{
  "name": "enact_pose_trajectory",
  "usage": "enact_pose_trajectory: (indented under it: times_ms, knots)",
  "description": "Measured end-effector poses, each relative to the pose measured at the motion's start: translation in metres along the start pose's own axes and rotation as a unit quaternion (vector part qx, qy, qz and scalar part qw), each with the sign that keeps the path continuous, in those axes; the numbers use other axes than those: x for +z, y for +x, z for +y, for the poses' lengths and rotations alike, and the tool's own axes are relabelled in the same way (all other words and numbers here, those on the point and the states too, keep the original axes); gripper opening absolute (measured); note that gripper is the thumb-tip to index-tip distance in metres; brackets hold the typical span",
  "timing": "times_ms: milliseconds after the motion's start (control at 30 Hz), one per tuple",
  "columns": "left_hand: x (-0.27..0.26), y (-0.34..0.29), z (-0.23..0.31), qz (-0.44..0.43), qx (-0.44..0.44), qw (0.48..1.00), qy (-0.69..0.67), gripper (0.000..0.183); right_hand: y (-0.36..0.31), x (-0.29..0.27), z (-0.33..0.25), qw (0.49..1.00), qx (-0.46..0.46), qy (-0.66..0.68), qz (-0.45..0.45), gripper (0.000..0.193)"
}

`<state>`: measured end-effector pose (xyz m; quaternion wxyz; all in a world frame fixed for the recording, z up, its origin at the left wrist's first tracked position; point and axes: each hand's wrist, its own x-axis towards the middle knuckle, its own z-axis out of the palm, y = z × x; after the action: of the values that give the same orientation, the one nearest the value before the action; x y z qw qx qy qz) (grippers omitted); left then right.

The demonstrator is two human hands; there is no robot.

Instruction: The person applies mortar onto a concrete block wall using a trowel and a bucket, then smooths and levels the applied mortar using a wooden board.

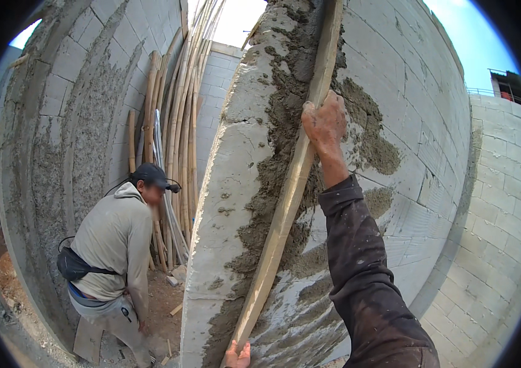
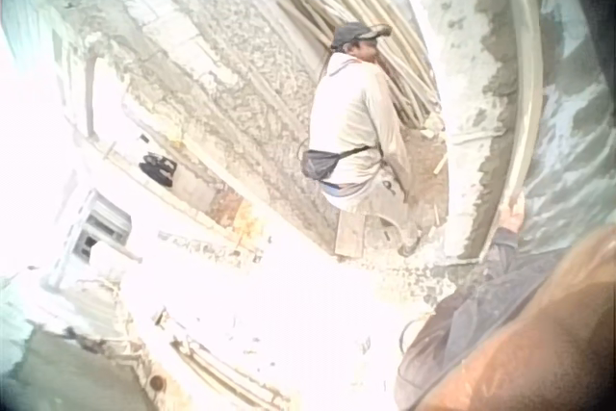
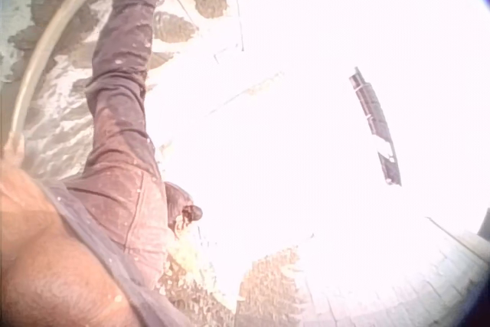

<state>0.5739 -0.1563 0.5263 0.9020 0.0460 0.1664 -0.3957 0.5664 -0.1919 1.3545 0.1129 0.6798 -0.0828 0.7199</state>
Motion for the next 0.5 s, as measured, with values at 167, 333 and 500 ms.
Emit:
enact_pose_trajectory:
  times_ms: [167, 333, 500]
  knots:
    - [0.112, -0.055, -0.034, 0.023, -0.019, 0.997, -0.067, 0.033, 0.098, -0.002, 0.070, 1.000, -0.001, -0.014, -0.004, 0.050]
    - [0.076, -0.047, -0.011, -0.019, -0.001, 0.996, -0.087, 0.037, 0.064, 0.010, 0.059, 0.999, -0.012, -0.027, 0.017, 0.051]
    - [-0.016, -0.029, 0.031, 0.026, 0.047, 0.995, -0.080, 0.037, -0.052, 0.011, 0.000, 0.998, -0.049, 0.031, 0.015, 0.060]
